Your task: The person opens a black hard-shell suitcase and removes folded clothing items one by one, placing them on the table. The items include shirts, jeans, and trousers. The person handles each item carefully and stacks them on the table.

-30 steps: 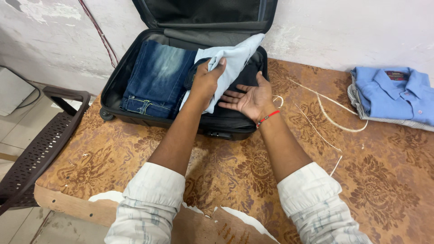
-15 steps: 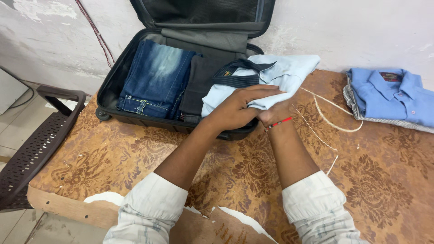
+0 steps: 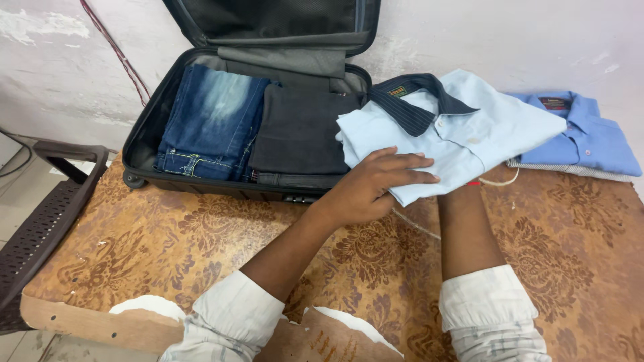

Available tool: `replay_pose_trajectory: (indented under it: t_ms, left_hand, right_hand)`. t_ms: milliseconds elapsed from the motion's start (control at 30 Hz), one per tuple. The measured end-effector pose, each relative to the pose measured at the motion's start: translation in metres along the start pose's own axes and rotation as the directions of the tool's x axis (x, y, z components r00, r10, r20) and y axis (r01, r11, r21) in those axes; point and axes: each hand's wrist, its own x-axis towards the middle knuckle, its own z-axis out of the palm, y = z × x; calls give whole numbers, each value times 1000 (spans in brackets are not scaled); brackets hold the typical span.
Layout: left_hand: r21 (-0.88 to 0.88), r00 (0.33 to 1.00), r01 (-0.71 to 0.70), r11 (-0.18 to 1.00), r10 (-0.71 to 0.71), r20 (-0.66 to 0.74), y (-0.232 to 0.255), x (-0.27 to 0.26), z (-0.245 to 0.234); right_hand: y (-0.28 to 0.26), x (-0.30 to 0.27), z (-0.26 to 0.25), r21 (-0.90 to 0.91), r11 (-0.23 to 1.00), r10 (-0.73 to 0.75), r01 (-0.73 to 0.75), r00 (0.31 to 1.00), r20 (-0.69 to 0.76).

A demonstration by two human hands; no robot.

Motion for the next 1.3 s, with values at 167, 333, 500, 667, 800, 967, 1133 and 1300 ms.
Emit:
replay_pose_trajectory:
  t_ms: [167,333,500,667,800,967,1133,1300]
  left_hand:
    - [71,990,-39,997,48,-131,0,3,34]
    - [79,859,142,987,-84,-505,-11,7,78]
    - [-411,707,303,860,-492,-508,-61,20,141]
    - [-983,629,77,167,-773,-82,-97,54,193]
    - [-975,754,-149,-164,-656,-5,-86,82,206]
    - [-908,837,-325,-265,-527,-146,-81,106,208]
    - [-883,873,-355,-307,-447,-196,-80,116,211]
    - [-917,883,-274,-290,-454,-120,-70,131,220]
  right_hand:
    - [-41,-22,-4,-26,996,-82,82,996,-19]
    - [-67,-36,-8,-47,990,-132,131,991,-32]
    - [-86,-49,-17,-61,986,-158,155,986,-50]
    - [-87,-56,-34,-61,987,-156,150,983,-97]
    - [-96,-66,-49,-65,986,-164,156,977,-135]
    - [-123,-81,-65,-83,977,-208,197,964,-166]
    - [-162,-100,-81,-125,955,-290,268,934,-207]
    - [-203,-121,-101,-184,919,-387,347,884,-263]
